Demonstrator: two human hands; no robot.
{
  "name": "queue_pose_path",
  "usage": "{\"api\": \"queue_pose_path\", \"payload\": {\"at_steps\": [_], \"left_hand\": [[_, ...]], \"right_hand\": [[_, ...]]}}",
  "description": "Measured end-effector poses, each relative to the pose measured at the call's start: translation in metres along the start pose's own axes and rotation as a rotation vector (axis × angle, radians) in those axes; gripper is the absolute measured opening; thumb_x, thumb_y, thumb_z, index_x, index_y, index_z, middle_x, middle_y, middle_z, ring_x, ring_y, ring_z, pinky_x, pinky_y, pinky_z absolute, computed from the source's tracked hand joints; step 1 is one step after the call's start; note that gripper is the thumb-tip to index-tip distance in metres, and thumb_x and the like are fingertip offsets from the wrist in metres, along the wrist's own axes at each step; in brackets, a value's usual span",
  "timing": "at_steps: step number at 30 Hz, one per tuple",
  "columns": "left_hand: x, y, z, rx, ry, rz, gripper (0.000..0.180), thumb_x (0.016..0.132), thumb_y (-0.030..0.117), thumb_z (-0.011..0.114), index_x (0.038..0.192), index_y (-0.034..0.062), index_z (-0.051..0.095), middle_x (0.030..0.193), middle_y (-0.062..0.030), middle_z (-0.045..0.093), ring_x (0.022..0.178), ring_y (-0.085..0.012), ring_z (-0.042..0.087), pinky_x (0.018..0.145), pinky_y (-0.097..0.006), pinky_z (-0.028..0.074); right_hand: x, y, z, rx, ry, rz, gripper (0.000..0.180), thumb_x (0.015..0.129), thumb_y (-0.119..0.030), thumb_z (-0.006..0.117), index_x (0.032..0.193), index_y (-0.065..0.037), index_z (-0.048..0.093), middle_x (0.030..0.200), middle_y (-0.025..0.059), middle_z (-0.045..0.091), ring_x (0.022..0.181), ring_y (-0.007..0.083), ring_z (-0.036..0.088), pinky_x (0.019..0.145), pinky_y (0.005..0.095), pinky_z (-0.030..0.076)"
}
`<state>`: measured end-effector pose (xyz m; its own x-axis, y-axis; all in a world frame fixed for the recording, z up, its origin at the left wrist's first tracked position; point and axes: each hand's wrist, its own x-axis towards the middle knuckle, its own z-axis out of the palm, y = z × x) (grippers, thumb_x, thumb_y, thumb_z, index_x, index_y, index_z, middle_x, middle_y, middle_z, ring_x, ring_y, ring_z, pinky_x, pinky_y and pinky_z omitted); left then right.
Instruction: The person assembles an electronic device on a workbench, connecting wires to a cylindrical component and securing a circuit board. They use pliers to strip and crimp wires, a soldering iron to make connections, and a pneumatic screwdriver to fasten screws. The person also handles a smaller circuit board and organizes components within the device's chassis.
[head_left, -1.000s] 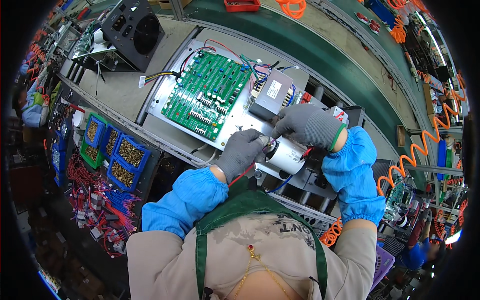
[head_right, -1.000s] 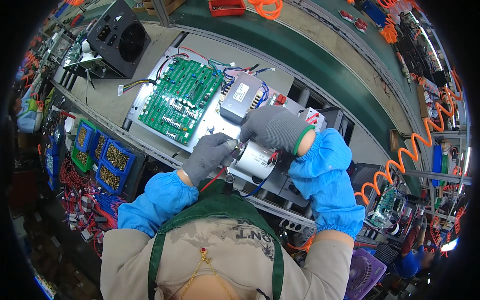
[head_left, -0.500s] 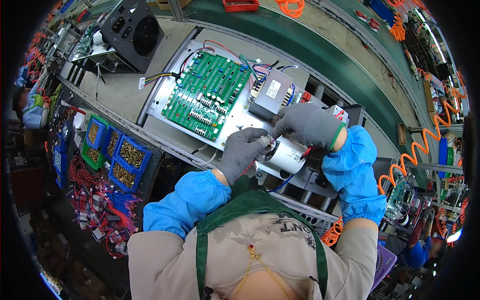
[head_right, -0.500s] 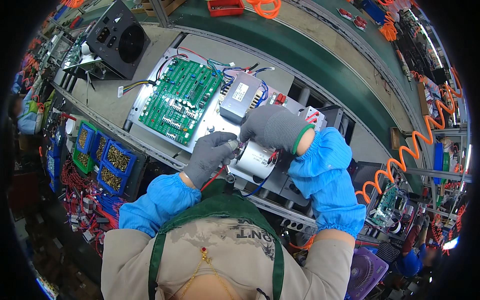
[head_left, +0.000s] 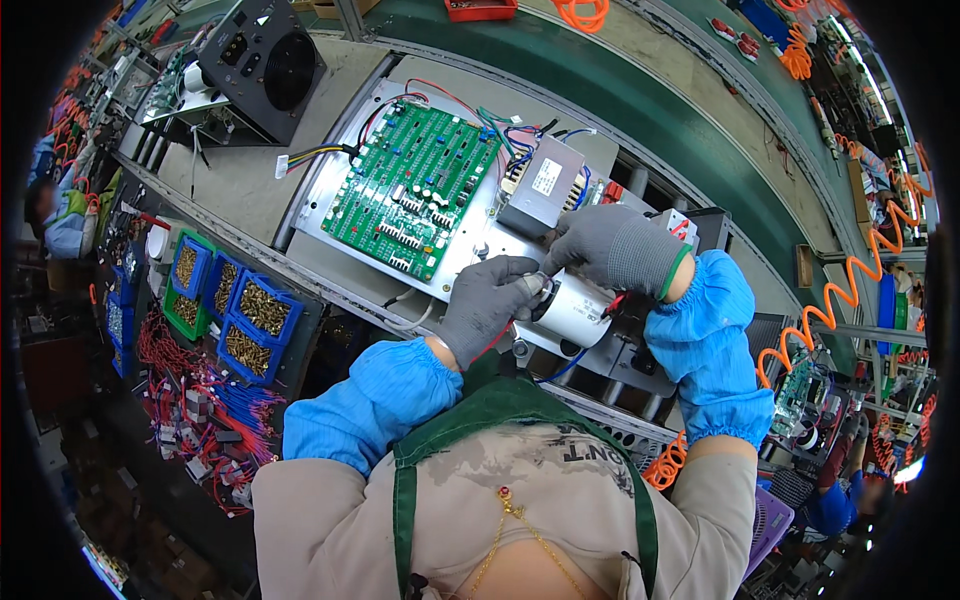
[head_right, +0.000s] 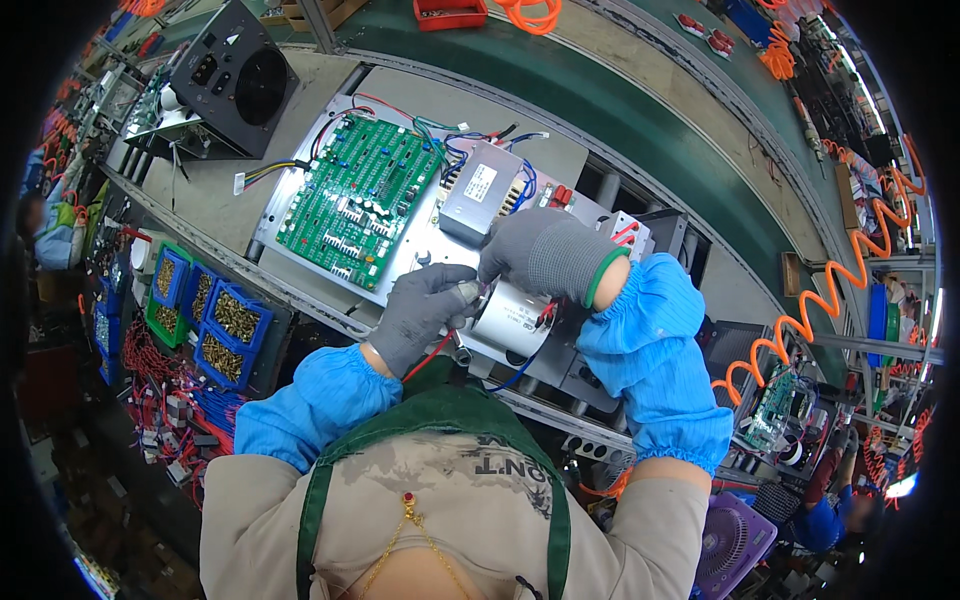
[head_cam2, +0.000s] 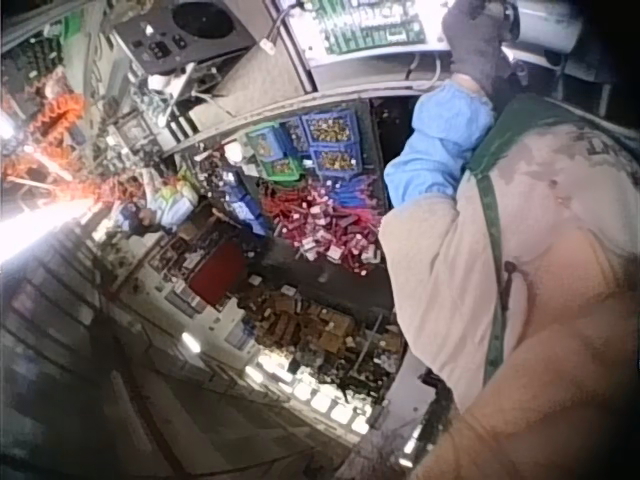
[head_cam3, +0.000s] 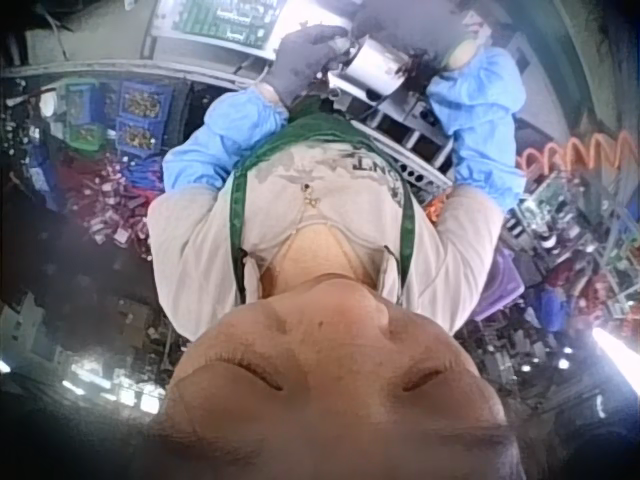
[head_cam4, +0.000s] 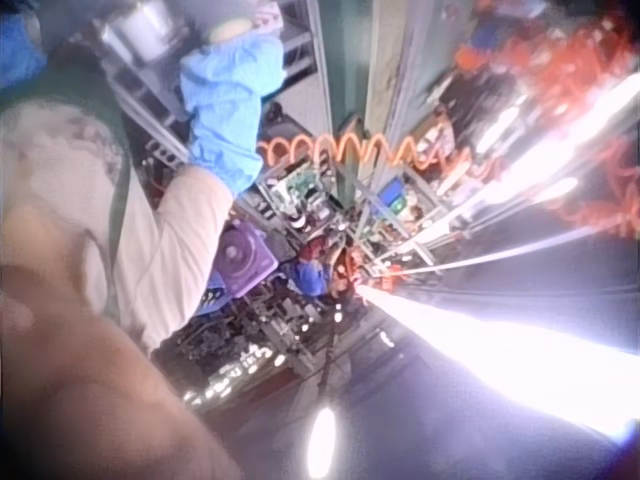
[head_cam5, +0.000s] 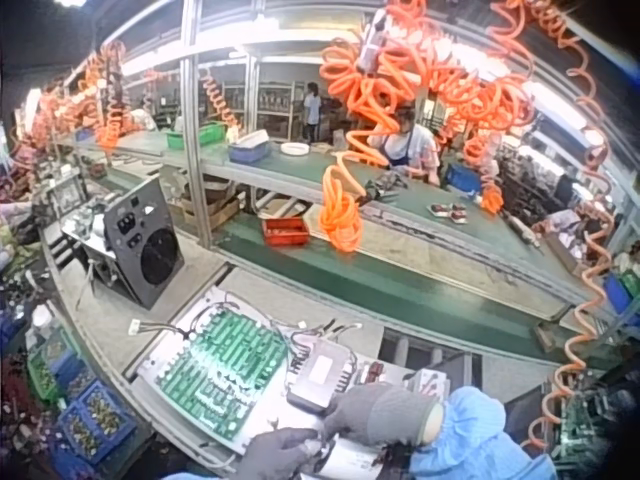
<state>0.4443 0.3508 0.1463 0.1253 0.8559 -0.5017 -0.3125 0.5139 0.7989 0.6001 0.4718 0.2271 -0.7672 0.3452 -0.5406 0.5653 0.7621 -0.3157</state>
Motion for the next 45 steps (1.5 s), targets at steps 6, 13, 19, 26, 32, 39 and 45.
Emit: {"api": "queue_pose_path", "payload": {"at_steps": [6, 13, 19, 26, 32, 39, 45], "left_hand": [[-0.006, -0.006, -0.001, -0.012, -0.007, 0.014, 0.037, 0.088, 0.015, 0.062, 0.120, -0.0026, 0.057, 0.086, -0.0059, 0.065, 0.065, -0.0079, 0.055, 0.057, -0.021, 0.044], [0.003, -0.008, 0.003, -0.040, 0.015, 0.004, 0.038, 0.089, 0.015, 0.060, 0.123, -0.0024, 0.056, 0.084, -0.0044, 0.063, 0.065, -0.0076, 0.053, 0.055, -0.020, 0.043], [0.005, -0.007, 0.000, 0.071, -0.003, 0.026, 0.033, 0.089, 0.013, 0.060, 0.119, -0.0006, 0.060, 0.083, -0.0049, 0.066, 0.060, -0.0061, 0.055, 0.054, -0.022, 0.046], [0.007, -0.013, -0.004, 0.181, 0.007, 0.196, 0.032, 0.087, 0.014, 0.063, 0.115, -0.0020, 0.061, 0.091, -0.0070, 0.068, 0.076, -0.0092, 0.061, 0.067, -0.023, 0.050], [0.000, -0.008, 0.000, 0.008, 0.005, 0.088, 0.031, 0.087, 0.012, 0.065, 0.113, -0.0034, 0.061, 0.096, -0.0087, 0.068, 0.083, -0.0124, 0.063, 0.073, -0.026, 0.051], [-0.009, -0.013, 0.001, 0.554, 0.050, 0.316, 0.031, 0.086, 0.010, 0.064, 0.116, 0.0029, 0.062, 0.095, -0.0109, 0.070, 0.079, -0.0137, 0.066, 0.070, -0.027, 0.052], [-0.009, -0.014, 0.001, 0.969, 0.143, 0.616, 0.031, 0.081, 0.012, 0.065, 0.113, 0.0095, 0.063, 0.083, -0.0150, 0.067, 0.070, -0.0292, 0.066, 0.062, -0.036, 0.053]], "right_hand": [[0.001, 0.000, 0.001, -0.007, 0.010, 0.002, 0.030, 0.076, -0.008, 0.062, 0.102, -0.020, 0.072, 0.103, 0.0065, 0.062, 0.097, 0.0256, 0.061, 0.082, 0.0371, 0.049], [-0.001, 0.000, 0.002, 0.003, 0.023, 0.008, 0.031, 0.076, -0.008, 0.062, 0.102, -0.022, 0.072, 0.102, 0.0056, 0.062, 0.097, 0.0248, 0.061, 0.082, 0.0369, 0.049], [-0.001, 0.001, 0.003, 0.001, 0.024, 0.004, 0.032, 0.076, -0.008, 0.061, 0.102, -0.022, 0.071, 0.103, 0.0056, 0.062, 0.097, 0.0249, 0.061, 0.082, 0.0374, 0.049], [0.000, 0.003, 0.004, 0.012, 0.022, -0.010, 0.031, 0.075, -0.009, 0.061, 0.102, -0.020, 0.071, 0.103, 0.0063, 0.062, 0.098, 0.0254, 0.061, 0.083, 0.0379, 0.049], [0.003, 0.003, 0.005, -0.013, 0.017, 0.003, 0.031, 0.074, -0.007, 0.062, 0.101, -0.019, 0.071, 0.100, 0.0068, 0.062, 0.095, 0.0263, 0.062, 0.080, 0.0380, 0.049], [0.002, 0.003, 0.005, -0.025, 0.019, 0.006, 0.028, 0.076, -0.008, 0.062, 0.100, -0.020, 0.071, 0.097, 0.0070, 0.062, 0.094, 0.0261, 0.061, 0.077, 0.0387, 0.049], [0.001, 0.002, 0.003, -0.021, 0.013, 0.013, 0.026, 0.078, -0.010, 0.062, 0.099, -0.020, 0.071, 0.096, 0.0068, 0.062, 0.093, 0.0256, 0.060, 0.077, 0.0384, 0.049]]}}
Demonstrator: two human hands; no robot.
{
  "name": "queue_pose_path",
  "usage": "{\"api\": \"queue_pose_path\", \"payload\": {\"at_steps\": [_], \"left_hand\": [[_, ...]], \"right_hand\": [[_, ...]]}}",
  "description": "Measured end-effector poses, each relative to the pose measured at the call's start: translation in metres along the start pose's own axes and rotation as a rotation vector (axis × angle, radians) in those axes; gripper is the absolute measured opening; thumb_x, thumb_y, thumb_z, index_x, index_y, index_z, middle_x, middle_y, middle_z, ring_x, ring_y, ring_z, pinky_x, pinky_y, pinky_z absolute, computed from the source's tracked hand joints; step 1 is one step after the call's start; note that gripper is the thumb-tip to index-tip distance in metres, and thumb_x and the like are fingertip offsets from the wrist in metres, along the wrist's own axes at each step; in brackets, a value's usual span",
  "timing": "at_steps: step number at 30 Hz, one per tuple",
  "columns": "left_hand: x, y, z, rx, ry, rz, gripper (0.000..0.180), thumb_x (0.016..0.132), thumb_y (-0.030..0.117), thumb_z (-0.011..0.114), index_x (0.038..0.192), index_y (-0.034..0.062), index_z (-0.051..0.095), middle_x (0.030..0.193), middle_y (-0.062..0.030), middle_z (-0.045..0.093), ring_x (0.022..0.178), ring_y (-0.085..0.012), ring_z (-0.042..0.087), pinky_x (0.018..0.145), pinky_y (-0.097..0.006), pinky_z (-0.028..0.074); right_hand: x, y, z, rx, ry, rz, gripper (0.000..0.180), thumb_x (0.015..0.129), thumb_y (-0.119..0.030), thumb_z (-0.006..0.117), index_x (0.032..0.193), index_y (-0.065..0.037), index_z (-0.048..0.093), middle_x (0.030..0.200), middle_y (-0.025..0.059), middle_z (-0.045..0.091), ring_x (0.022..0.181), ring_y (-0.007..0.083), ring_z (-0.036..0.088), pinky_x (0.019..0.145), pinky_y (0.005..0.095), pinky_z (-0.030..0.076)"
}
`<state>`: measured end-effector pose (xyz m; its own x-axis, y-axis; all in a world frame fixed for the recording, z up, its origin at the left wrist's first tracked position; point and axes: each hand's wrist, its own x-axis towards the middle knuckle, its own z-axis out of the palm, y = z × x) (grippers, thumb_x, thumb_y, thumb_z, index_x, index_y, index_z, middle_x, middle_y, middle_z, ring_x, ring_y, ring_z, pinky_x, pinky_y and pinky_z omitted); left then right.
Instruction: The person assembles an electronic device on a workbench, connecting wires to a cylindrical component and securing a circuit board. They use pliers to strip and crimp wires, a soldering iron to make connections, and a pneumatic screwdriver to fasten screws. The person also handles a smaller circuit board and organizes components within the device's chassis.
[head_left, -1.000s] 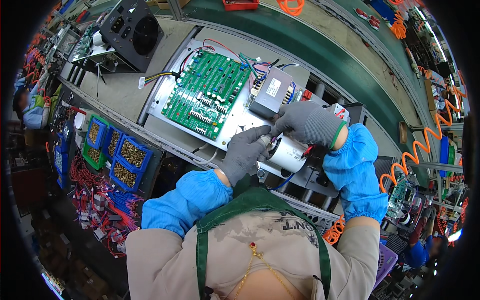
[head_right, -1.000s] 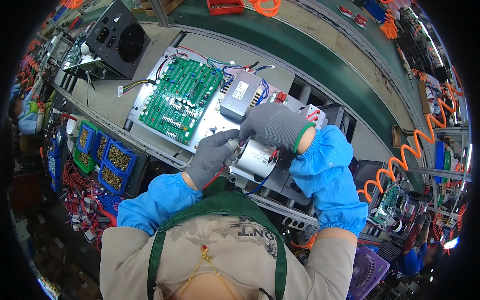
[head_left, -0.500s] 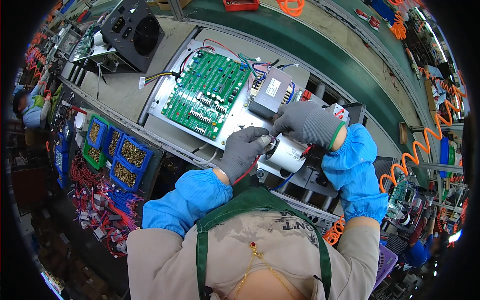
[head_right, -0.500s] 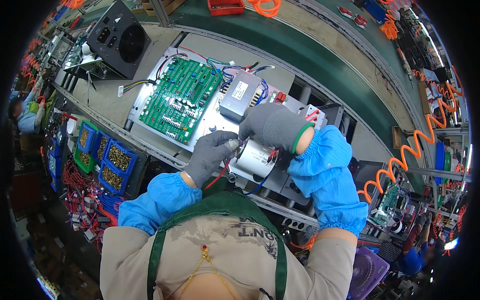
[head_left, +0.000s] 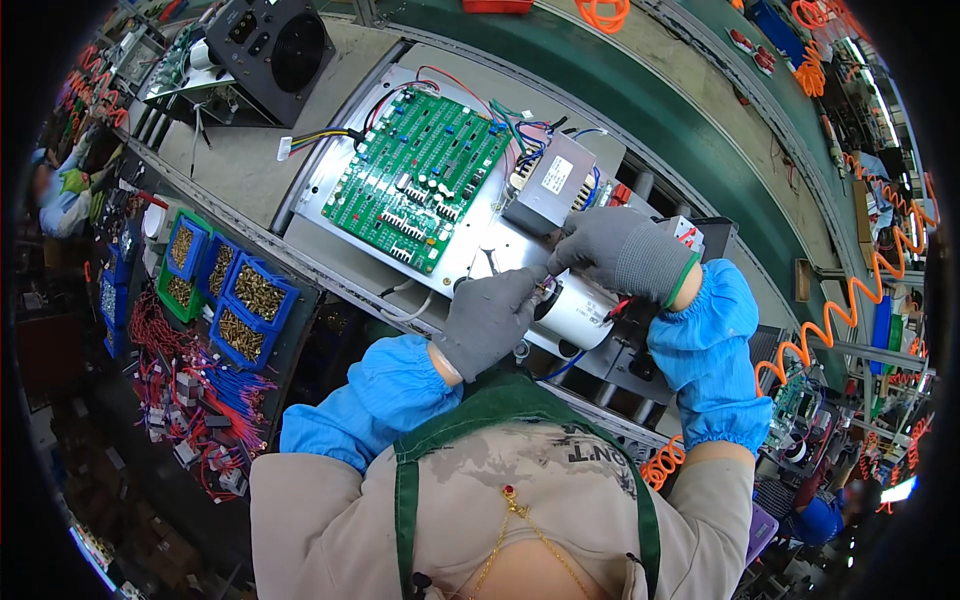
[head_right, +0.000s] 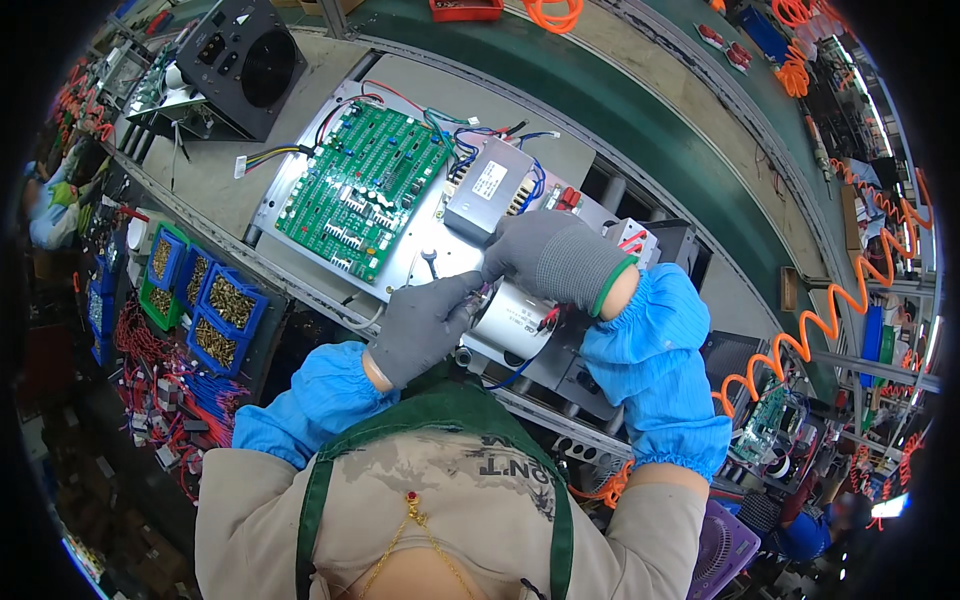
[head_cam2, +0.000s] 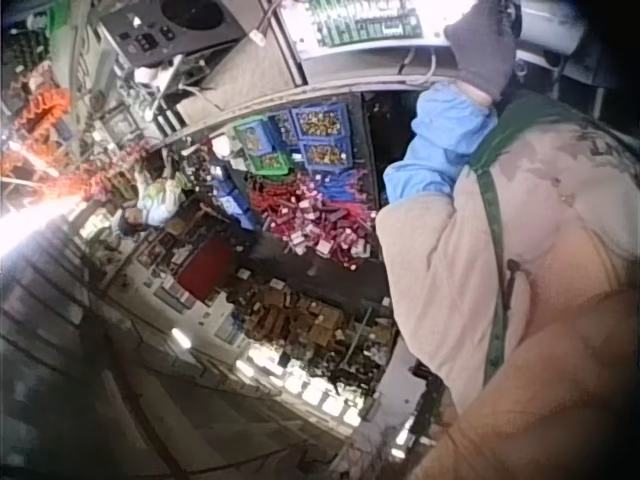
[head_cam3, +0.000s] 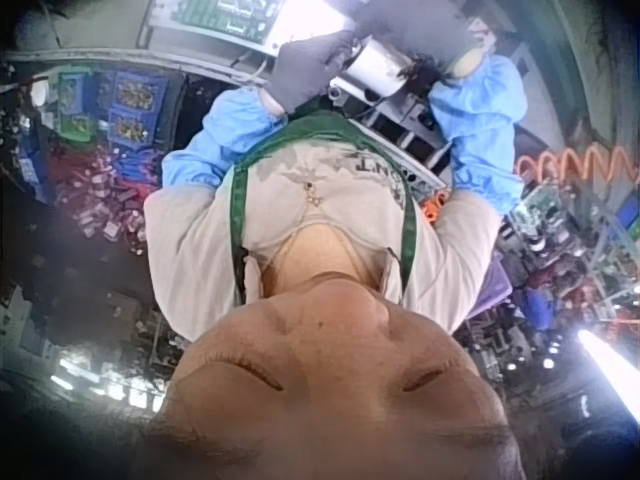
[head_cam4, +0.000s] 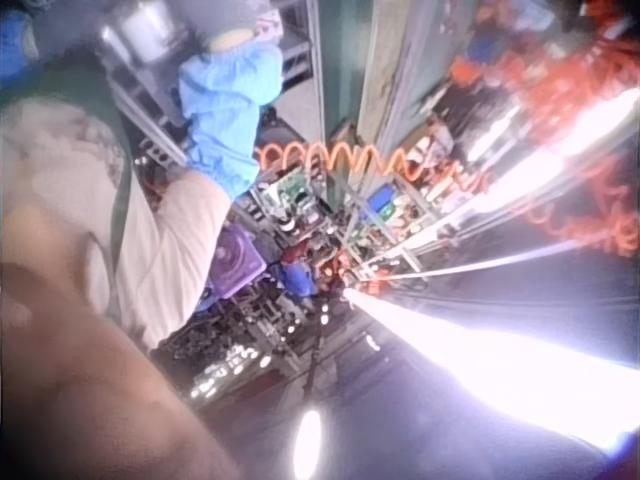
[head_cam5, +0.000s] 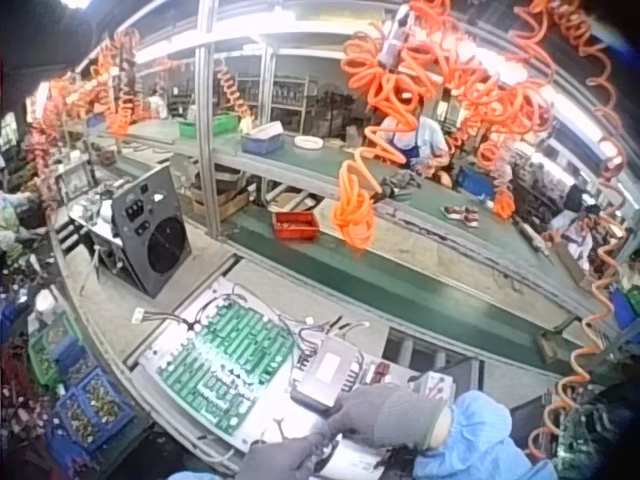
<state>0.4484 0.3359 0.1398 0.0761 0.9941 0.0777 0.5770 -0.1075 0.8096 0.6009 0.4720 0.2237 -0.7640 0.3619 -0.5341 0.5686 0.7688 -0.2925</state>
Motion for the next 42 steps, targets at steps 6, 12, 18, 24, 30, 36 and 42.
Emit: {"api": "queue_pose_path", "payload": {"at_steps": [6, 12, 18, 24, 30, 36, 42], "left_hand": [[0.000, 0.004, -0.001, 0.095, 0.033, 0.070, 0.031, 0.081, 0.011, 0.064, 0.112, 0.0124, 0.062, 0.080, -0.0128, 0.067, 0.068, -0.0293, 0.066, 0.060, -0.038, 0.052], [-0.001, -0.007, 0.002, 0.034, 0.053, 0.121, 0.029, 0.082, 0.012, 0.064, 0.111, 0.0138, 0.063, 0.080, -0.0122, 0.067, 0.070, -0.0283, 0.066, 0.062, -0.036, 0.053], [0.004, -0.012, -0.002, -0.008, -0.012, 0.188, 0.028, 0.082, 0.010, 0.063, 0.109, 0.0123, 0.063, 0.082, -0.0110, 0.067, 0.071, -0.0274, 0.066, 0.063, -0.036, 0.053], [0.009, -0.014, -0.007, 0.007, -0.022, 0.261, 0.029, 0.080, 0.006, 0.061, 0.109, 0.0111, 0.063, 0.085, -0.0104, 0.068, 0.074, -0.0276, 0.066, 0.065, -0.036, 0.053], [0.012, -0.012, -0.006, -0.041, -0.039, 0.285, 0.031, 0.079, 0.006, 0.060, 0.109, 0.0111, 0.063, 0.084, -0.0103, 0.067, 0.073, -0.0273, 0.066, 0.065, -0.036, 0.053], [0.014, -0.013, -0.009, -0.126, -0.067, 0.224, 0.028, 0.081, 0.008, 0.061, 0.110, 0.0086, 0.064, 0.087, -0.0112, 0.068, 0.073, -0.0250, 0.067, 0.066, -0.034, 0.053], [0.009, -0.016, -0.021, -0.461, -0.197, -0.146, 0.027, 0.086, 0.008, 0.061, 0.112, 0.0014, 0.063, 0.091, -0.0090, 0.069, 0.069, -0.0109, 0.062, 0.063, -0.028, 0.051]], "right_hand": [[-0.012, 0.002, 0.007, 0.060, 0.182, -0.070, 0.024, 0.077, -0.011, 0.063, 0.099, -0.016, 0.070, 0.097, 0.0079, 0.061, 0.093, 0.0272, 0.060, 0.075, 0.0393, 0.049], [-0.076, -0.085, 0.018, 0.050, 0.606, -0.066, 0.024, 0.075, -0.015, 0.062, 0.099, -0.016, 0.063, 0.085, 0.0041, 0.061, 0.078, 0.0234, 0.063, 0.060, 0.0380, 0.051], [-0.011, -0.121, 0.133, 0.017, 0.440, 0.320, 0.022, 0.080, -0.018, 0.058, 0.100, -0.010, 0.061, 0.091, 0.0086, 0.058, 0.077, 0.0243, 0.062, 0.056, 0.0381, 0.052], [0.007, -0.126, 0.154, 0.004, 0.692, 0.395, 0.020, 0.081, -0.018, 0.056, 0.099, -0.009, 0.061, 0.087, 0.0099, 0.055, 0.074, 0.0249, 0.062, 0.055, 0.0404, 0.051], [-0.029, -0.137, 0.123, 0.169, 0.542, 0.405, 0.032, 0.075, -0.011, 0.057, 0.107, -0.012, 0.061, 0.080, 0.0106, 0.055, 0.068, 0.0284, 0.060, 0.056, 0.0408, 0.050], [-0.159, -0.083, 0.054, 0.682, 0.589, -0.046, 0.048, 0.070, 0.005, 0.050, 0.115, -0.004, 0.061, 0.076, 0.0126, 0.063, 0.061, 0.0216, 0.063, 0.054, 0.0330, 0.049], [-0.127, -0.045, 0.007, 1.028, 0.705, 0.268, 0.039, 0.076, 0.000, 0.044, 0.111, 0.003, 0.060, 0.079, 0.0087, 0.059, 0.072, 0.0145, 0.055, 0.064, 0.0302, 0.044]]}}
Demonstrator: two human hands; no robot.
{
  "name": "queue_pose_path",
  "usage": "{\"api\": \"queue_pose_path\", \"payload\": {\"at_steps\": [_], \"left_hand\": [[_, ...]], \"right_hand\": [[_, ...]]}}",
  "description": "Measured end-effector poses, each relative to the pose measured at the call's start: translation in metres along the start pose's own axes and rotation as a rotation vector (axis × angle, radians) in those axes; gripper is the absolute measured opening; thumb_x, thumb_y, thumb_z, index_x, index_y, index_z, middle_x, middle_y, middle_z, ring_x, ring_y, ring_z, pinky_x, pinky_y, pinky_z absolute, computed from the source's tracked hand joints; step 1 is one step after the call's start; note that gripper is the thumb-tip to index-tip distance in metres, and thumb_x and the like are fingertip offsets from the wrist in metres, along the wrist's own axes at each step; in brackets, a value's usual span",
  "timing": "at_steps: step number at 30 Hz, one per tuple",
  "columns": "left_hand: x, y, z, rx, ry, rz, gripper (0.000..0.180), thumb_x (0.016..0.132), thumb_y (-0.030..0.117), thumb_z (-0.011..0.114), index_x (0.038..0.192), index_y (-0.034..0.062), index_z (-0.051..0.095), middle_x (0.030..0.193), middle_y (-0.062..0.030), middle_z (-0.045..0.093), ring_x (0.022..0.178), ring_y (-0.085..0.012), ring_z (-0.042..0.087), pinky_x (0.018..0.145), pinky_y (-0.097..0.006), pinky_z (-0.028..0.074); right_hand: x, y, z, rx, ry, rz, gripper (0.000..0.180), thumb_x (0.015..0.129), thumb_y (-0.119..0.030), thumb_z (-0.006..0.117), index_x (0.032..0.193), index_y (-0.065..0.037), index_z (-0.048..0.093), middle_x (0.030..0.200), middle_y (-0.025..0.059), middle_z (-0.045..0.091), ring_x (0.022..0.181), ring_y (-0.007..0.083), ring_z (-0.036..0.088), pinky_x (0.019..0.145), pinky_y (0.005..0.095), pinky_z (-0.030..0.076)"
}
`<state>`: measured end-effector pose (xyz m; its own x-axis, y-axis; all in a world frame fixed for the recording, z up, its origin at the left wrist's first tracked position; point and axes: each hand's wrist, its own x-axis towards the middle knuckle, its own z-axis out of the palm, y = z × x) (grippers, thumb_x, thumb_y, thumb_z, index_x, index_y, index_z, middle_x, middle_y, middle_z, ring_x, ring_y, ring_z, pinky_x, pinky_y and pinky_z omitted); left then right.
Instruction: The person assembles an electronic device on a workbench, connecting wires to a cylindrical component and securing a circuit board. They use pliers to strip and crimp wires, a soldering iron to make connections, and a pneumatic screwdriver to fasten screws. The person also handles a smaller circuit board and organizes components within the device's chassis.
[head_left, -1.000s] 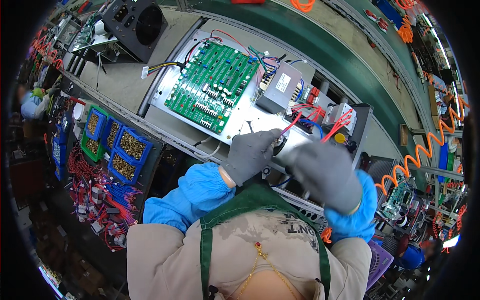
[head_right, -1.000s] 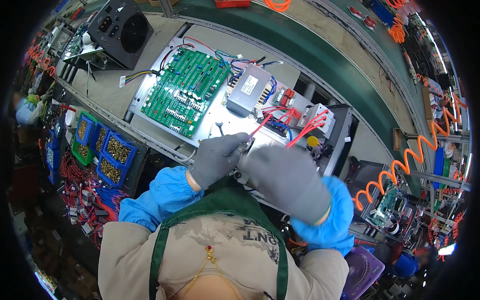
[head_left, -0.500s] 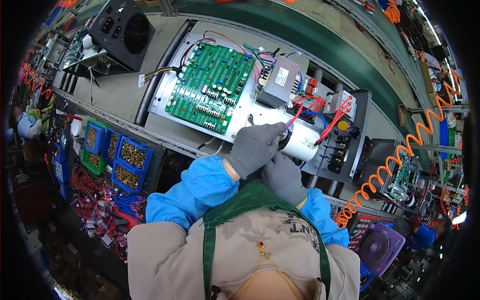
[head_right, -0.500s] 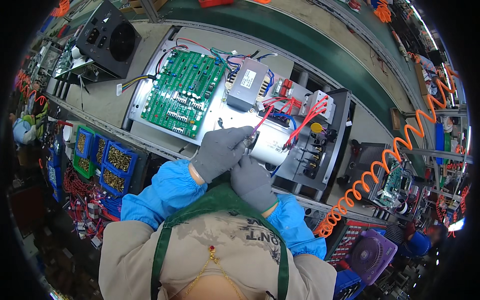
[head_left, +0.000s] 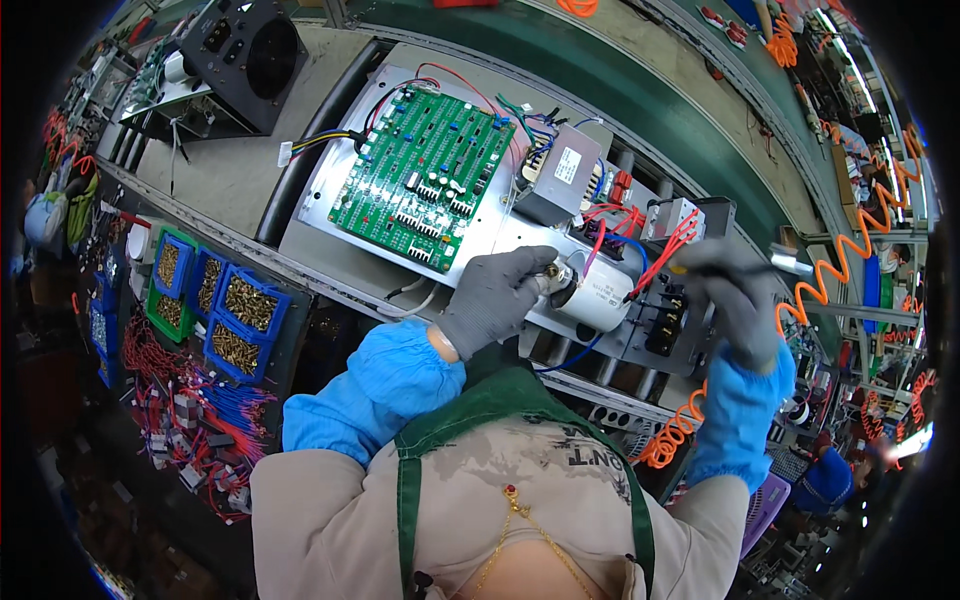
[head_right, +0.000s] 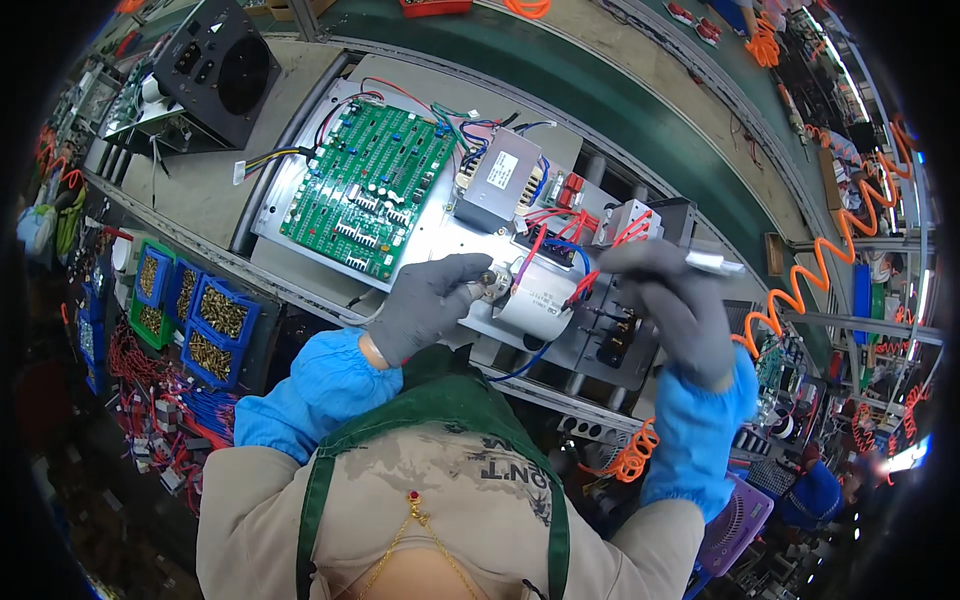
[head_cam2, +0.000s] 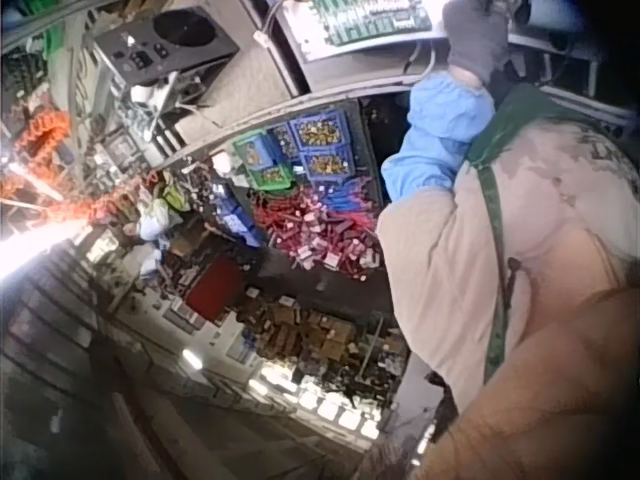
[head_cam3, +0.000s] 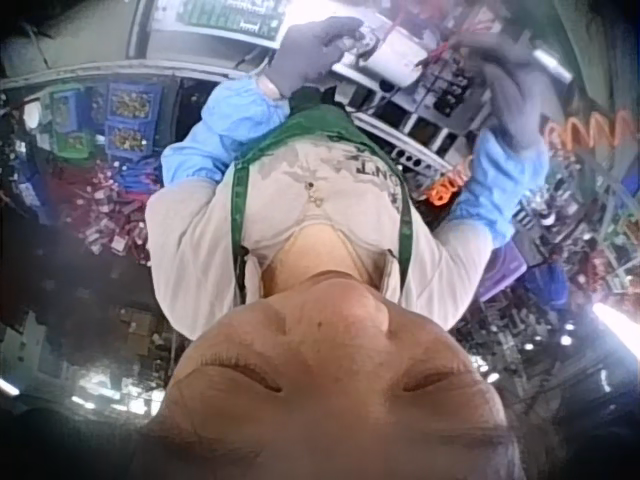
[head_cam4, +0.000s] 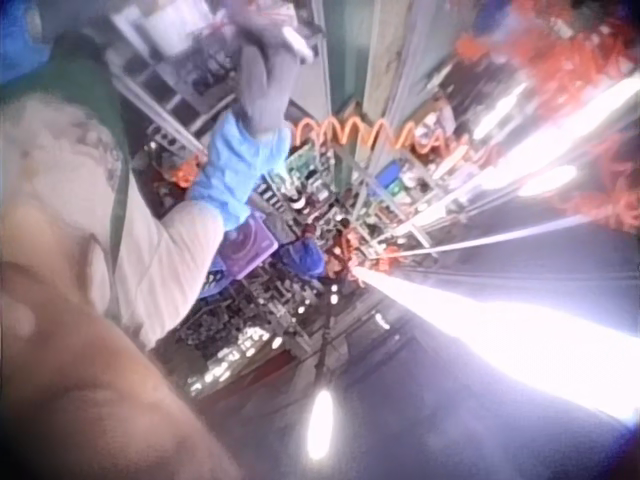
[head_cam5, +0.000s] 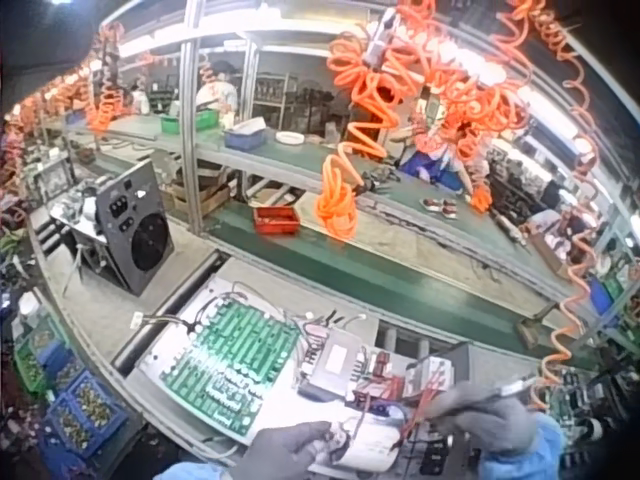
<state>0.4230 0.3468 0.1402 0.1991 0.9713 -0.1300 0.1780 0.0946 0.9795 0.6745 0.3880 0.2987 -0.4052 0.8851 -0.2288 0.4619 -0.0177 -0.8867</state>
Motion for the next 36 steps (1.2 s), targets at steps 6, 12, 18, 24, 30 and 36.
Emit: {"api": "queue_pose_path", "payload": {"at_steps": [6, 12, 18, 24, 30, 36], "left_hand": [[-0.008, -0.010, -0.004, -0.195, 0.076, -0.053, 0.026, 0.086, 0.008, 0.060, 0.111, 0.0004, 0.062, 0.087, -0.0056, 0.066, 0.065, -0.0071, 0.055, 0.061, -0.024, 0.049], [-0.010, -0.006, -0.001, -0.166, 0.134, -0.099, 0.027, 0.085, 0.008, 0.059, 0.110, -0.0003, 0.062, 0.079, -0.0040, 0.061, 0.065, -0.0075, 0.054, 0.060, -0.024, 0.047], [-0.008, -0.003, 0.002, 0.006, 0.180, -0.081, 0.026, 0.080, 0.012, 0.061, 0.103, -0.0004, 0.066, 0.074, -0.0072, 0.062, 0.063, -0.0116, 0.057, 0.060, -0.028, 0.047], [-0.004, 0.002, 0.007, 0.109, 0.177, -0.068, 0.030, 0.082, 0.026, 0.064, 0.101, 0.0039, 0.068, 0.074, -0.0130, 0.067, 0.064, -0.0229, 0.066, 0.062, -0.034, 0.052], [0.000, 0.000, 0.015, -0.005, 0.204, -0.067, 0.034, 0.082, 0.030, 0.065, 0.103, 0.0035, 0.069, 0.077, -0.0150, 0.067, 0.067, -0.0217, 0.066, 0.064, -0.034, 0.052], [-0.003, -0.006, 0.018, -0.096, 0.183, -0.084, 0.034, 0.082, 0.029, 0.067, 0.104, 0.0024, 0.068, 0.078, -0.0133, 0.068, 0.066, -0.0194, 0.065, 0.064, -0.032, 0.052]], "right_hand": [[0.096, 0.013, 0.025, -0.555, -0.366, -0.322, 0.025, 0.079, -0.005, 0.057, 0.101, -0.006, 0.069, 0.092, 0.0117, 0.062, 0.077, 0.0251, 0.059, 0.070, 0.0346, 0.047], [0.123, 0.035, 0.030, -0.526, -0.711, -0.298, 0.029, 0.072, -0.018, 0.076, 0.094, -0.001, 0.069, 0.086, 0.0153, 0.062, 0.078, 0.0290, 0.062, 0.070, 0.0361, 0.048], [0.125, 0.040, 0.035, -0.490, -0.695, -0.359, 0.029, 0.072, -0.024, 0.076, 0.088, -0.002, 0.068, 0.084, 0.0135, 0.063, 0.077, 0.0292, 0.061, 0.068, 0.0377, 0.048], [0.123, 0.039, 0.043, -0.756, -0.599, -0.362, 0.028, 0.082, -0.031, 0.066, 0.093, -0.006, 0.065, 0.085, 0.0105, 0.060, 0.083, 0.0277, 0.061, 0.071, 0.0381, 0.048], [0.118, 0.048, 0.049, -0.877, -0.446, -0.532, 0.030, 0.079, -0.033, 0.068, 0.092, -0.007, 0.062, 0.083, 0.0087, 0.058, 0.075, 0.0281, 0.060, 0.063, 0.0387, 0.047], [0.115, 0.046, 0.051, -0.945, -0.425, -0.561, 0.029, 0.079, -0.034, 0.068, 0.090, -0.008, 0.060, 0.083, 0.0071, 0.058, 0.072, 0.0279, 0.060, 0.060, 0.0386, 0.047]]}}
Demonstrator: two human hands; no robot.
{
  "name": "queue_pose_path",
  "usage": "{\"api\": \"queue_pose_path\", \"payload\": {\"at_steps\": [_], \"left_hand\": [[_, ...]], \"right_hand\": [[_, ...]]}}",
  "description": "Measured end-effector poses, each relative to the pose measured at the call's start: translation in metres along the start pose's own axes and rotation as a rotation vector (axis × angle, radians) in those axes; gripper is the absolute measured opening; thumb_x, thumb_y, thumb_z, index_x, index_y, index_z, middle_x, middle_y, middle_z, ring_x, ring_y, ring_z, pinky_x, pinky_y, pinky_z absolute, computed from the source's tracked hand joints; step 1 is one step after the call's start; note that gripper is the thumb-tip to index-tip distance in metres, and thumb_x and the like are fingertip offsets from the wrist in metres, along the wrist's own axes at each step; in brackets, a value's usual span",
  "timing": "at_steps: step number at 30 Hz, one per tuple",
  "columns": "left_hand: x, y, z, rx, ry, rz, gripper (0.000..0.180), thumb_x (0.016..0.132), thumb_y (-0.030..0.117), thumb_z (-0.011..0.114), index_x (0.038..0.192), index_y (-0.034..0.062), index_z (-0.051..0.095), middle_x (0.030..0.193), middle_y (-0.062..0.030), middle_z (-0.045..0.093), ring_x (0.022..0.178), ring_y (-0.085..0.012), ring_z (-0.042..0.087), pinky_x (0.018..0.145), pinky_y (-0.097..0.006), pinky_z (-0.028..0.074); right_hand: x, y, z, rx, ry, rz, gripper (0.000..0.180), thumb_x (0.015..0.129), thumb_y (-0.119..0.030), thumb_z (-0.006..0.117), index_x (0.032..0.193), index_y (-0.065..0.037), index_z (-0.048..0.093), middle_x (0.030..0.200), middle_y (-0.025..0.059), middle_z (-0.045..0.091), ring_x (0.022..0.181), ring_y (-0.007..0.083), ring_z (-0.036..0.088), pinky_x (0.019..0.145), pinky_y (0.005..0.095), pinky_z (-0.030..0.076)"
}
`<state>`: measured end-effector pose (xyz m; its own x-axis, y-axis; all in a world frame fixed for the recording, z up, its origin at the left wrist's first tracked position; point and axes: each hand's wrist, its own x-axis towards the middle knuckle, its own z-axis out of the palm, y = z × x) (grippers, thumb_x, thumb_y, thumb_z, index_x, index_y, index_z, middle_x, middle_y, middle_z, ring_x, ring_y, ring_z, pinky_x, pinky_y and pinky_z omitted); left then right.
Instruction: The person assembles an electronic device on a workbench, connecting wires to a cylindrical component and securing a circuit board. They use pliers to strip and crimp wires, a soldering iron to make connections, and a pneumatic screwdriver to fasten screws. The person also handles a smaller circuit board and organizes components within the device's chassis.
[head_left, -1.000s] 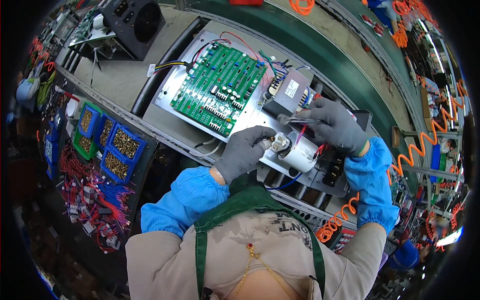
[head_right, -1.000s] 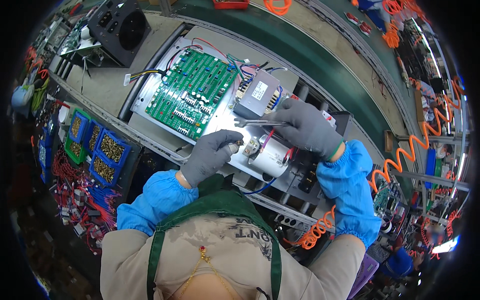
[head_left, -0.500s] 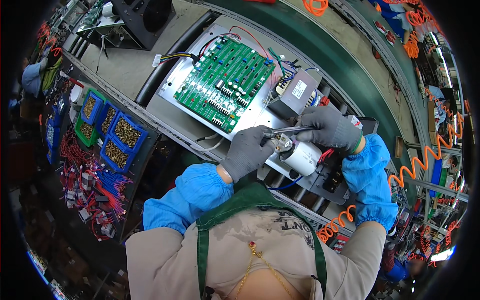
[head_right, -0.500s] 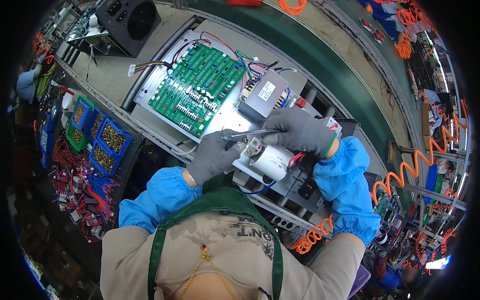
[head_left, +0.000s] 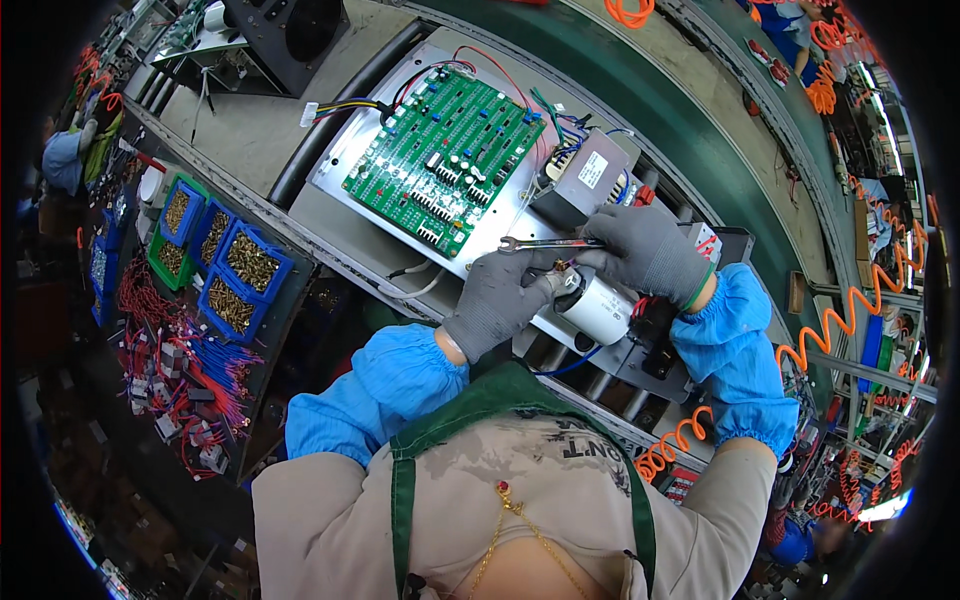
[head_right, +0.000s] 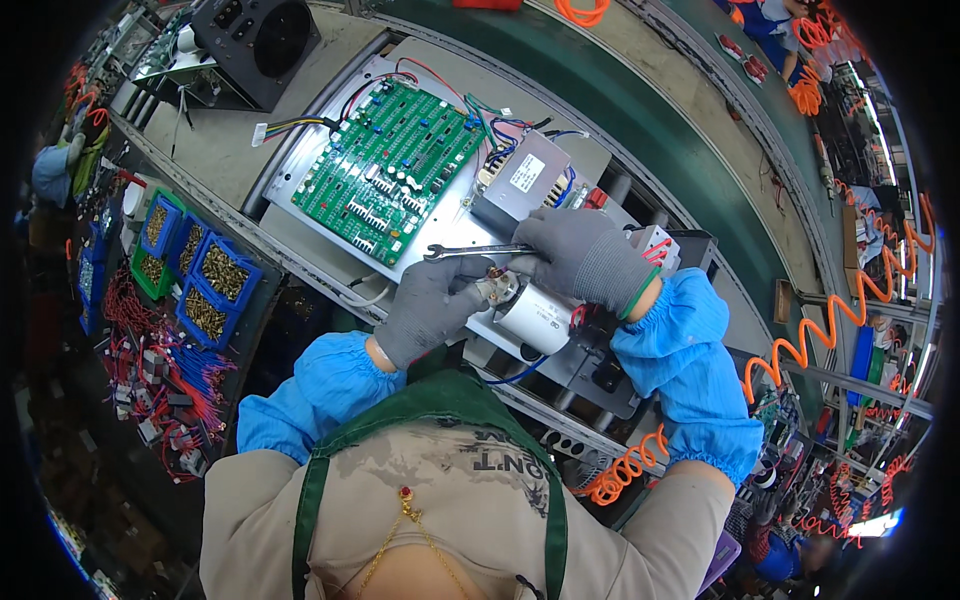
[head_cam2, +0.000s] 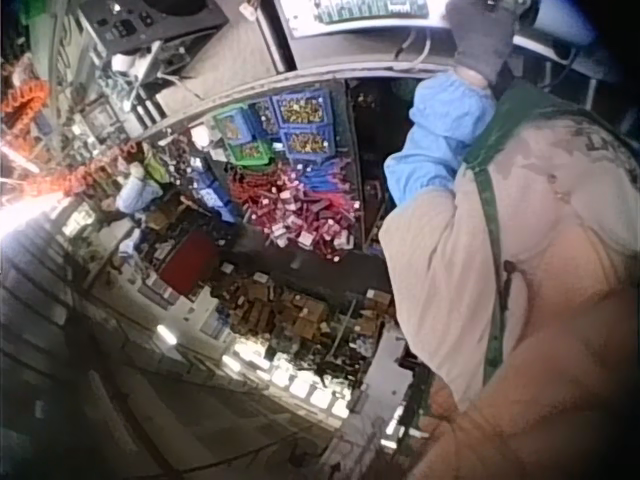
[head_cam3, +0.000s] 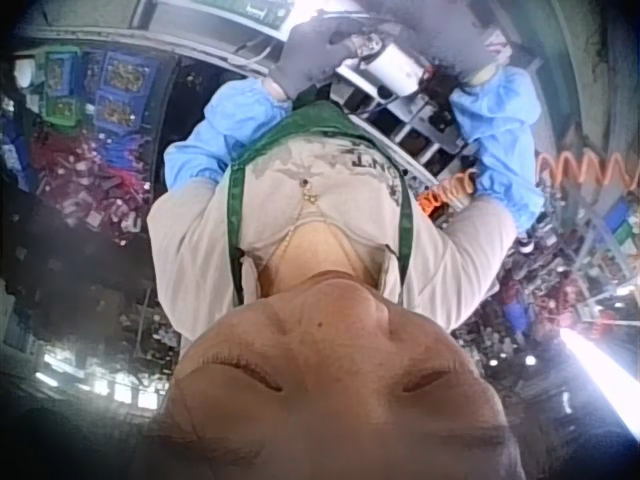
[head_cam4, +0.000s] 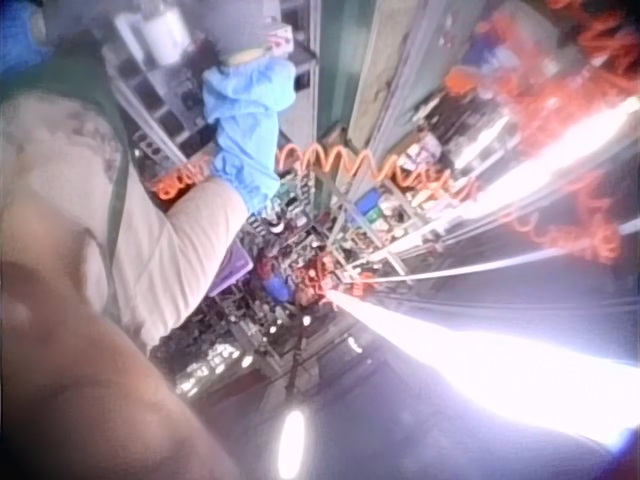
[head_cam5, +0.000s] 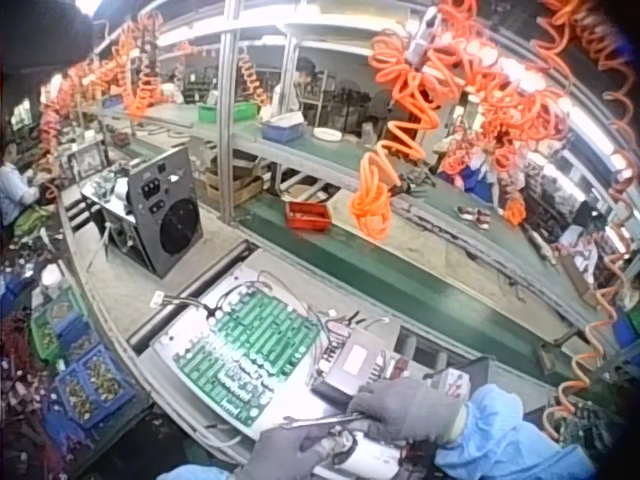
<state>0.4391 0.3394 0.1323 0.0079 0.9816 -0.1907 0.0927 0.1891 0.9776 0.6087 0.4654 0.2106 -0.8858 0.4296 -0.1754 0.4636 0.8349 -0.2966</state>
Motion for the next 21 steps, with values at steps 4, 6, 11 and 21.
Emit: {"api": "queue_pose_path", "payload": {"at_steps": [4, 6, 11, 21], "left_hand": [[0.000, -0.001, -0.002, -0.130, -0.034, -0.038, 0.034, 0.082, 0.028, 0.067, 0.108, 0.0052, 0.068, 0.080, -0.0130, 0.069, 0.066, -0.0174, 0.065, 0.064, -0.029, 0.052], [0.000, 0.006, -0.002, -0.049, -0.004, -0.011, 0.031, 0.080, 0.019, 0.068, 0.106, 0.0016, 0.067, 0.080, -0.0094, 0.068, 0.064, -0.0133, 0.063, 0.061, -0.027, 0.051], [0.004, -0.012, -0.004, 0.435, 0.208, 0.630, 0.027, 0.072, 0.007, 0.068, 0.100, 0.0058, 0.068, 0.077, -0.0065, 0.062, 0.059, -0.0187, 0.061, 0.053, -0.029, 0.051], [0.000, -0.027, 0.018, 0.486, 0.273, 0.579, 0.016, 0.074, 0.012, 0.066, 0.091, 0.0128, 0.065, 0.078, -0.0042, 0.060, 0.061, -0.0245, 0.061, 0.052, -0.036, 0.050]], "right_hand": [[0.000, -0.008, 0.001, -0.084, 0.026, 0.015, 0.028, 0.079, -0.032, 0.068, 0.091, -0.009, 0.061, 0.083, 0.0061, 0.058, 0.072, 0.0267, 0.060, 0.060, 0.0375, 0.047], [0.001, -0.009, 0.000, -0.103, 0.038, 0.013, 0.025, 0.079, -0.030, 0.068, 0.090, -0.009, 0.062, 0.083, 0.0057, 0.059, 0.073, 0.0256, 0.061, 0.060, 0.0365, 0.047], [0.002, -0.004, -0.009, 0.096, -0.077, -0.039, 0.019, 0.078, -0.023, 0.069, 0.091, -0.010, 0.068, 0.089, 0.0050, 0.065, 0.079, 0.0237, 0.064, 0.065, 0.0351, 0.049], [0.011, 0.003, -0.012, 0.201, -0.284, 0.043, 0.021, 0.076, -0.013, 0.067, 0.096, -0.007, 0.069, 0.093, 0.0103, 0.068, 0.086, 0.0280, 0.065, 0.074, 0.0366, 0.050]]}}
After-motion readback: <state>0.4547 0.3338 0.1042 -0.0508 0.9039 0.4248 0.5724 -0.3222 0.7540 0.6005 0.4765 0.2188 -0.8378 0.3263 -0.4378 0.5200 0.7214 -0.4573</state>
